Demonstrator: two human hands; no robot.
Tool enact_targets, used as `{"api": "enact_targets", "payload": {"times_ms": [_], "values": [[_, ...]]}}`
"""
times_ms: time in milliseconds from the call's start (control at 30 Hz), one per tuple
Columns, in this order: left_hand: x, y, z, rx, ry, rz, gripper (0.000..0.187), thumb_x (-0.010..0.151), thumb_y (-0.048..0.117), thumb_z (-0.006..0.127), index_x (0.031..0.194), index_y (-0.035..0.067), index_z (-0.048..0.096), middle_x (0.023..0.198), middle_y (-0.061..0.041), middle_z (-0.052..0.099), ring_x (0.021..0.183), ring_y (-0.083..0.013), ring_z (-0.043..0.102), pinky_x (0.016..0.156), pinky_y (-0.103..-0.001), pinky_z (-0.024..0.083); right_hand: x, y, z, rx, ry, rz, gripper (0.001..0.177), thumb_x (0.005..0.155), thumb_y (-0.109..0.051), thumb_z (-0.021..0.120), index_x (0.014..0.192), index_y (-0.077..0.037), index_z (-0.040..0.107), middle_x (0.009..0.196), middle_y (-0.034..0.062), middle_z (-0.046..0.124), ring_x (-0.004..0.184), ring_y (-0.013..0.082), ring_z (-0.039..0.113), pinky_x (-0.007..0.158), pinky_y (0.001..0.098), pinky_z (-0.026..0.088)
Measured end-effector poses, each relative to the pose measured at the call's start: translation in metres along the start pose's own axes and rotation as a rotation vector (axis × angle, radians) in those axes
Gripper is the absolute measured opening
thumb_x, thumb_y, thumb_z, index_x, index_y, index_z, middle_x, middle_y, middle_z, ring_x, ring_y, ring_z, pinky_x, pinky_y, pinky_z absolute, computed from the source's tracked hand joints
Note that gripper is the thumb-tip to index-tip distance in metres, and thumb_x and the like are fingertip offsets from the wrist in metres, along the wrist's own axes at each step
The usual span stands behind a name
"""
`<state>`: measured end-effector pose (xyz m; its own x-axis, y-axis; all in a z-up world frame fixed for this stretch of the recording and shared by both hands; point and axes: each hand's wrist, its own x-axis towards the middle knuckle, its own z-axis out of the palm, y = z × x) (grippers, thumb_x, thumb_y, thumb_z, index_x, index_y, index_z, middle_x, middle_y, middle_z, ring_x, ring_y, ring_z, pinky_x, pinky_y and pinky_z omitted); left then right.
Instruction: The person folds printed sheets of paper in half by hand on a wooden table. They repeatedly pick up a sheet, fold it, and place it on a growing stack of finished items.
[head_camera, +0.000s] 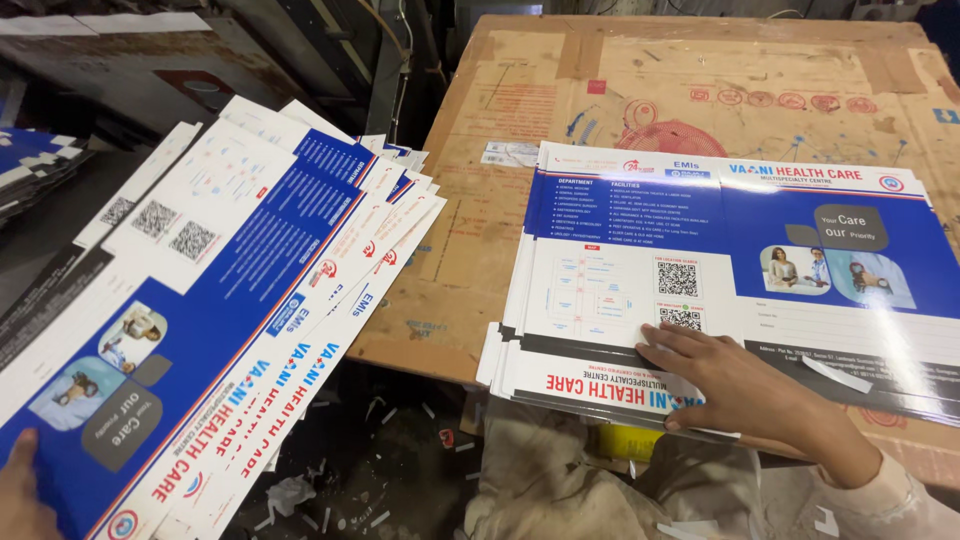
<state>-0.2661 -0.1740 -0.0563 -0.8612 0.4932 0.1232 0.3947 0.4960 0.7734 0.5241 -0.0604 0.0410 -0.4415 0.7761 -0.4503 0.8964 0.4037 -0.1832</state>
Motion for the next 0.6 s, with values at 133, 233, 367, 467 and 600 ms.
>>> {"api": "enact_targets", "payload": {"times_ms": [133, 233, 367, 467, 600], "values": [[-0.023, 0.049, 0.01, 0.116, 0.169, 0.262, 0.055, 0.069, 0.005, 0.061, 0.123, 0.008, 0.067, 0.114, -0.002, 0.071, 0.099, -0.0165, 0.066, 0.08, -0.03, 0.051, -0.003, 0.004, 0.008, 0.056, 0.147, -0.174, 0.087, 0.067, -0.028, 0.085, 0.144, -0.005, 0.052, 0.161, 0.0153, 0.038, 0.147, 0.0289, 0.033, 0.115, 0.0384, 0.037], [-0.082, 0.122, 0.036, -0.135, -0.008, 0.597, 0.061, 0.063, 0.005, 0.058, 0.123, 0.009, 0.068, 0.115, 0.0, 0.071, 0.102, -0.0156, 0.067, 0.083, -0.029, 0.053, -0.003, 0.013, 0.016, 0.063, 0.194, -0.201, 0.077, 0.067, -0.026, 0.083, 0.138, -0.005, 0.059, 0.156, 0.017, 0.047, 0.141, 0.029, 0.042, 0.111, 0.0376, 0.041], [-0.246, 0.207, 0.104, -0.143, -1.114, 0.62, 0.023, 0.087, 0.01, 0.07, 0.109, 0.006, 0.078, 0.115, -0.005, 0.082, 0.099, -0.0185, 0.08, 0.086, -0.031, 0.063, -0.009, 0.015, 0.024, 0.07, 0.333, -0.245, 0.063, 0.077, -0.029, 0.077, 0.133, -0.004, 0.064, 0.147, 0.018, 0.058, 0.127, 0.0313, 0.057, 0.1, 0.0412, 0.05], [-0.339, 0.243, 0.141, -0.213, -1.234, 0.954, 0.053, 0.09, 0.025, 0.077, 0.134, 0.001, 0.06, 0.134, -0.015, 0.067, 0.126, -0.0283, 0.064, 0.102, -0.04, 0.053, -0.017, 0.004, 0.029, 0.023, 0.483, -0.298, 0.063, 0.074, -0.031, 0.076, 0.13, -0.002, 0.066, 0.142, 0.0181, 0.061, 0.121, 0.0345, 0.063, 0.092, 0.0432, 0.054], [-0.358, 0.28, 0.185, -0.128, -1.08, 1.201, 0.082, 0.08, 0.043, 0.078, 0.147, 0.003, 0.051, 0.158, -0.018, 0.043, 0.144, -0.0374, 0.043, 0.116, -0.046, 0.039, -0.022, -0.002, 0.017, 0.071, 0.285, -0.063, 0.062, 0.075, -0.037, 0.08, 0.132, -0.015, 0.068, 0.148, 0.0046, 0.059, 0.109, 0.0306, 0.068, 0.088, 0.0418, 0.056]]}}
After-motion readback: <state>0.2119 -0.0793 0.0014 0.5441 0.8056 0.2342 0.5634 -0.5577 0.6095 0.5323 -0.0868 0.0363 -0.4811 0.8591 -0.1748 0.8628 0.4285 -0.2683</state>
